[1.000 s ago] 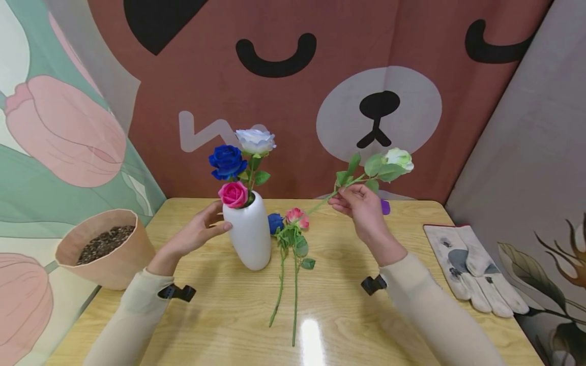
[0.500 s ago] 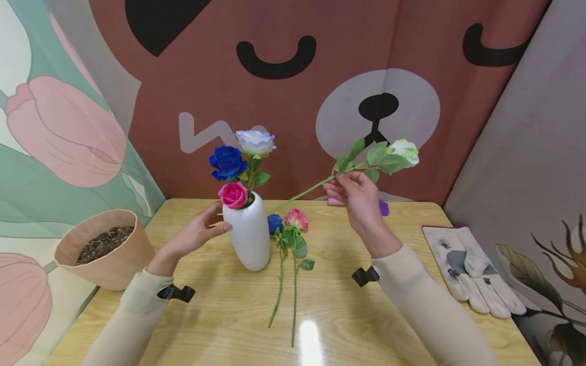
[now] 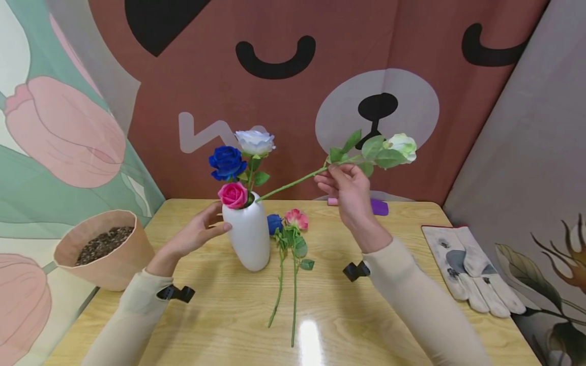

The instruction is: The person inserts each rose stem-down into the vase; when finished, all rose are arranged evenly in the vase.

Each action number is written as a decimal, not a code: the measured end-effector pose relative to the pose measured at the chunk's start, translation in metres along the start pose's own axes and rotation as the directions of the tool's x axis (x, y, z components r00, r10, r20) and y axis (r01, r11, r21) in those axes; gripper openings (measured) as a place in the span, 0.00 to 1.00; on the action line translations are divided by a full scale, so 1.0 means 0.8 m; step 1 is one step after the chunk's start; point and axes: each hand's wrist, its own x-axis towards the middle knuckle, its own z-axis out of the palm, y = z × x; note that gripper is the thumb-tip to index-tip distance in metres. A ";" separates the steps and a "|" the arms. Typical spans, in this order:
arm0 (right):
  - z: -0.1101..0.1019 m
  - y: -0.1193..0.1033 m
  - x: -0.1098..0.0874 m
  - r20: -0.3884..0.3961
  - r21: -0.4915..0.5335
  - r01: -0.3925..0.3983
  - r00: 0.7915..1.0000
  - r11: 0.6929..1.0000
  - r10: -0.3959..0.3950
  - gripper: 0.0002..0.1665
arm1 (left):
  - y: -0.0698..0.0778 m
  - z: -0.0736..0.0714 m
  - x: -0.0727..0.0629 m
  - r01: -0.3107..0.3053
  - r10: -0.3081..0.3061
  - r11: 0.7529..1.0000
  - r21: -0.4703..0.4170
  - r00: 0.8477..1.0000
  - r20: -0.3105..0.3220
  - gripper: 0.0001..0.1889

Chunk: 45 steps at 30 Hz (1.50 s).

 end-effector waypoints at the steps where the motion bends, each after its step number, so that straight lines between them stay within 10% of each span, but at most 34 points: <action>1: 0.002 0.000 0.000 0.000 0.005 0.000 1.000 1.000 0.000 0.11 | 0.000 0.000 0.000 0.000 0.000 1.000 0.000 1.000 -0.001 0.35; 45: 0.079 0.064 0.018 0.125 -0.406 -0.050 0.986 0.913 0.109 0.09 | -0.002 0.002 0.001 -0.014 0.014 1.000 -0.002 1.000 0.001 0.35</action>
